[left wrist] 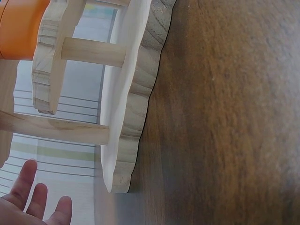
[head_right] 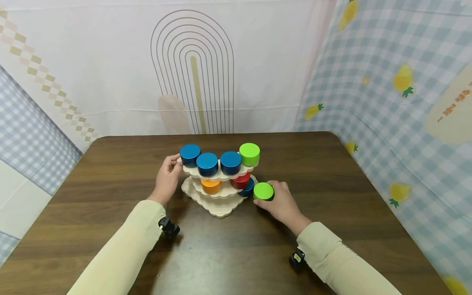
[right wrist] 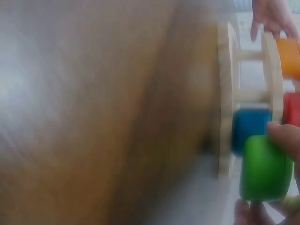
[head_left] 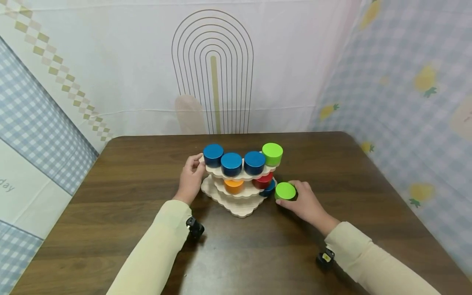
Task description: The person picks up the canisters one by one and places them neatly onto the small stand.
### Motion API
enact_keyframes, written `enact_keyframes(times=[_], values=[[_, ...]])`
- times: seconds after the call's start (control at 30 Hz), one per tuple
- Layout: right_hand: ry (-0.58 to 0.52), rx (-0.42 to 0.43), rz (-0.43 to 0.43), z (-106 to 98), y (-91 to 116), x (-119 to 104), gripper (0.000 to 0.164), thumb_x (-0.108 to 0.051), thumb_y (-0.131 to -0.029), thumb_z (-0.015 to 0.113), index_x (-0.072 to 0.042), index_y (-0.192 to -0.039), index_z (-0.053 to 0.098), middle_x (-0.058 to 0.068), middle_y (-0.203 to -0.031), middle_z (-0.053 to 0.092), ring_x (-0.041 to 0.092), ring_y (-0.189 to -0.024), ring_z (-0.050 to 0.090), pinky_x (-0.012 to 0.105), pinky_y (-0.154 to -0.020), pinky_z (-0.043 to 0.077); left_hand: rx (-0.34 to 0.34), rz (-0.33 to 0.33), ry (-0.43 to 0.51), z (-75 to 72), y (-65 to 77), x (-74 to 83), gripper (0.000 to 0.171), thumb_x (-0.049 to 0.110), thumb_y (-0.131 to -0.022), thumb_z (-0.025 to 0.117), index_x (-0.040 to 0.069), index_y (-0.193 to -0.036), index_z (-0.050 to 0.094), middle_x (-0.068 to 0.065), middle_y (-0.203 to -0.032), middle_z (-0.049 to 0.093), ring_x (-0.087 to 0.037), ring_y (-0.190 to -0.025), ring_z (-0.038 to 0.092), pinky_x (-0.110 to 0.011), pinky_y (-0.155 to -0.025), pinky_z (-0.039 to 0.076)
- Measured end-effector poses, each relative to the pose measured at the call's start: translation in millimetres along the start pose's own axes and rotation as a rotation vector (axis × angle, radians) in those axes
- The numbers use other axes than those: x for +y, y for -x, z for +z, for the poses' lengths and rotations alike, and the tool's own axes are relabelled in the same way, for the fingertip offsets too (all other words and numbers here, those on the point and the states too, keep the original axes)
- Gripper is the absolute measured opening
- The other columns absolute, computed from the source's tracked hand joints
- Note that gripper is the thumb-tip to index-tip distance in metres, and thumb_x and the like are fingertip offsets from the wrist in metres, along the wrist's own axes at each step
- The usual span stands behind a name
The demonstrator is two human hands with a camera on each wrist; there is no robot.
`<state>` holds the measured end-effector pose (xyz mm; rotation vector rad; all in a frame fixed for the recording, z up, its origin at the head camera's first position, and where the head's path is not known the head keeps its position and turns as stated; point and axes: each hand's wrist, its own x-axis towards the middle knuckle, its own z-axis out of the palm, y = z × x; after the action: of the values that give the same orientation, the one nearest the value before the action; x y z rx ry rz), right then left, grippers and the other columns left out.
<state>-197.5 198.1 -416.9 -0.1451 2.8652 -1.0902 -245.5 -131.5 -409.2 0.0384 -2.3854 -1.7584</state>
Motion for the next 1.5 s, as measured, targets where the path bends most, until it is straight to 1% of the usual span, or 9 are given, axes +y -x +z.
enact_keyframes(times=[0.3, 0.5, 0.87, 1.1, 1.3, 1.4, 1.5], values=[[0.01, -0.02, -0.032, 15.3, 16.9, -12.8, 0.066, -0.032, -0.079, 0.08, 0.001, -0.128, 0.05, 0.018, -0.115, 0.049, 0.03, -0.101, 0.05, 0.049, -0.088, 0.048, -0.002, 0.002, 0.013, -1.0, 1.3, 1.4, 0.04, 0.025, -0.099, 0.049, 0.011, -0.137, 0.049, -0.018, -0.124, 0.052, -0.03, -0.117, 0.047, -0.048, -0.1, 0.039], [-0.01, -0.057, -0.016, 25.5, 21.4, -21.0, 0.068, -0.033, -0.078, 0.081, -0.001, -0.13, 0.05, 0.016, -0.117, 0.048, 0.029, -0.102, 0.051, 0.05, -0.092, 0.048, -0.007, -0.001, 0.019, 0.0, 0.8, 0.8, 0.041, 0.025, -0.099, 0.048, 0.01, -0.137, 0.048, -0.019, -0.123, 0.053, -0.029, -0.117, 0.047, -0.046, -0.1, 0.039], [-0.042, -0.099, -0.006, 42.2, 19.1, -35.2, 0.069, -0.035, -0.076, 0.082, -0.004, -0.13, 0.052, 0.012, -0.115, 0.049, 0.025, -0.1, 0.051, 0.047, -0.092, 0.048, -0.008, -0.005, 0.032, 0.6, 0.2, -0.2, 0.041, 0.024, -0.099, 0.048, 0.011, -0.137, 0.048, -0.017, -0.12, 0.052, -0.028, -0.115, 0.047, -0.044, -0.098, 0.038], [-0.048, -0.099, -0.02, 53.0, 17.2, -42.4, 0.07, -0.033, -0.075, 0.084, -0.003, -0.129, 0.053, 0.012, -0.115, 0.05, 0.024, -0.1, 0.051, 0.046, -0.092, 0.047, -0.006, -0.006, 0.038, 0.0, 1.2, 0.2, 0.04, 0.025, -0.099, 0.049, 0.012, -0.137, 0.049, -0.017, -0.12, 0.052, -0.028, -0.115, 0.047, -0.044, -0.097, 0.039], [-0.052, -0.098, -0.011, 58.5, 14.8, -48.1, 0.073, -0.034, -0.073, 0.085, -0.003, -0.131, 0.052, 0.012, -0.116, 0.049, 0.025, -0.1, 0.051, 0.044, -0.093, 0.048, -0.009, -0.009, 0.036, -0.3, 1.2, -0.5, 0.04, 0.026, -0.099, 0.049, 0.013, -0.137, 0.049, -0.017, -0.122, 0.051, -0.028, -0.116, 0.046, -0.044, -0.098, 0.039], [-0.062, -0.093, -0.011, 60.1, 13.7, -50.0, 0.072, -0.032, -0.073, 0.086, -0.002, -0.128, 0.052, 0.011, -0.111, 0.05, 0.023, -0.095, 0.05, 0.039, -0.086, 0.049, -0.013, -0.009, 0.036, -0.3, 1.0, -0.3, 0.041, 0.026, -0.099, 0.048, 0.013, -0.138, 0.049, -0.016, -0.122, 0.051, -0.028, -0.116, 0.046, -0.045, -0.099, 0.039], [-0.097, -0.084, -0.014, 60.9, 12.6, -51.5, 0.063, -0.025, -0.074, 0.085, 0.0, -0.123, 0.053, 0.009, -0.101, 0.053, 0.021, -0.086, 0.05, 0.032, -0.075, 0.049, -0.013, -0.006, 0.038, -0.1, 1.0, 0.2, 0.041, 0.026, -0.099, 0.048, 0.012, -0.137, 0.049, -0.017, -0.122, 0.052, -0.028, -0.116, 0.046, -0.046, -0.099, 0.038]])
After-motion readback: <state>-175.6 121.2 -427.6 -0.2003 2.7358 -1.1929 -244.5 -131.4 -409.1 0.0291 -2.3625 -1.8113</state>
